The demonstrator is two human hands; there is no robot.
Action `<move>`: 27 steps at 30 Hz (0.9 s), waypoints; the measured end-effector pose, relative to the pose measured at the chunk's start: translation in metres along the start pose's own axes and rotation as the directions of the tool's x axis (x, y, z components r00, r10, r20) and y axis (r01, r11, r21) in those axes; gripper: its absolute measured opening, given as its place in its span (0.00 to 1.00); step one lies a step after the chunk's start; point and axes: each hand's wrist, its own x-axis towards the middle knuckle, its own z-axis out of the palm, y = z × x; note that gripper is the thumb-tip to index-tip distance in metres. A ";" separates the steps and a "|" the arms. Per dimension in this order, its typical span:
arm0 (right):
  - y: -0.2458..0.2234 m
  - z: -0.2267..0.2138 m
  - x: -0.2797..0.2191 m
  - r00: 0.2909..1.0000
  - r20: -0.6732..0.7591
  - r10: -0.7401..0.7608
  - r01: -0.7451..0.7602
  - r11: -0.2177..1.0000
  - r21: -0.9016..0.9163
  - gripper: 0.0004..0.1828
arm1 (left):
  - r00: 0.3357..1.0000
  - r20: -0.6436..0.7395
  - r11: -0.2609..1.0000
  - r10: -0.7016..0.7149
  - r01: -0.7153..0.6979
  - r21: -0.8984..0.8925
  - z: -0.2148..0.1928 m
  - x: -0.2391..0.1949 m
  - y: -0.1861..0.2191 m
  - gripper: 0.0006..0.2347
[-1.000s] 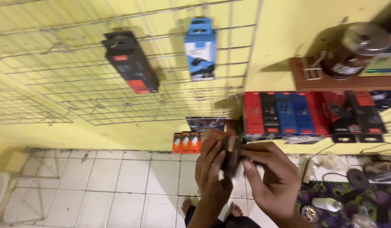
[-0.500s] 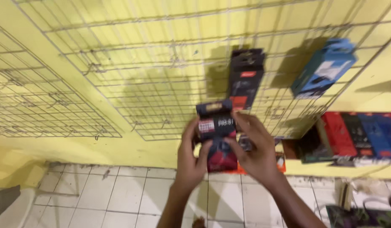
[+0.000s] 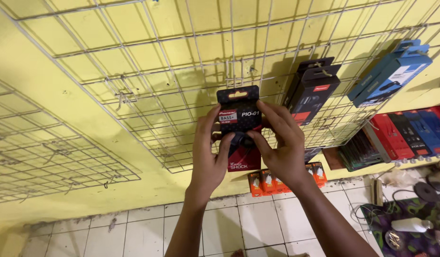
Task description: The person picks up various boxed electronic accessories from a shelf and hangs them on a wall-mounted wire grid display. They handle multiple items including data cables and earphones, placing them on hooks one by one.
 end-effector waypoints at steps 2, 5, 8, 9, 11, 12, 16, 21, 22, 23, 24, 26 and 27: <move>0.003 0.006 0.001 1.000 -0.016 0.006 -0.006 1.000 -0.002 0.35 | 1.000 0.007 1.000 0.026 -0.026 -0.007 -0.001 0.003 -0.008 0.24; 0.011 0.012 0.003 0.999 -0.029 0.031 -0.032 0.999 -0.031 0.34 | 1.000 0.031 1.000 0.002 -0.002 -0.011 0.000 0.010 -0.021 0.24; 0.023 0.016 0.007 0.995 -0.034 0.090 -0.091 0.995 -0.050 0.35 | 0.999 0.040 0.999 -0.026 0.027 -0.035 0.004 0.016 -0.033 0.24; 0.027 0.018 0.008 0.995 -0.039 0.095 -0.097 0.993 -0.065 0.35 | 0.999 0.038 0.999 -0.029 0.030 -0.045 0.006 0.018 -0.036 0.23; 0.034 0.022 0.014 0.994 -0.051 0.096 -0.100 0.991 -0.092 0.34 | 0.999 -0.048 0.997 0.002 0.001 0.071 0.013 0.022 -0.042 0.23; 0.036 0.025 0.016 0.996 -0.049 0.073 -0.079 0.989 -0.123 0.35 | 0.996 -0.091 0.991 0.023 -0.011 0.132 0.016 0.023 -0.045 0.22; 0.045 0.032 0.015 0.999 -0.013 0.039 -0.041 0.987 -0.158 0.42 | 0.980 -0.194 0.959 0.046 0.011 0.282 0.030 0.020 -0.057 0.24; 0.050 0.030 -0.010 0.994 0.030 0.106 -0.098 0.974 -0.205 0.48 | 0.988 -0.150 0.965 -0.028 0.066 0.255 0.038 -0.008 -0.073 0.28; 0.050 0.028 -0.020 0.988 0.034 0.149 -0.138 0.968 -0.210 0.48 | 0.983 -0.167 0.965 -0.071 0.110 0.238 0.039 -0.017 -0.074 0.28; 0.050 0.026 -0.031 0.981 0.038 0.191 -0.178 0.960 -0.216 0.47 | 0.976 -0.183 0.963 -0.114 0.154 0.221 0.040 -0.028 -0.073 0.28; 0.050 0.022 -0.042 0.980 0.048 0.193 -0.177 0.957 -0.230 0.47 | 0.970 -0.193 0.962 -0.149 0.187 0.198 0.043 -0.036 -0.074 0.29; 0.047 0.006 -0.073 0.977 0.053 0.206 -0.185 0.946 -0.266 0.47 | 0.955 -0.247 0.975 -0.164 0.194 0.104 0.050 -0.063 -0.066 0.24; 0.048 -0.004 -0.090 0.958 0.048 0.284 -0.268 0.939 -0.216 0.43 | 0.946 -0.226 0.964 -0.232 0.254 0.074 0.053 -0.076 -0.062 0.19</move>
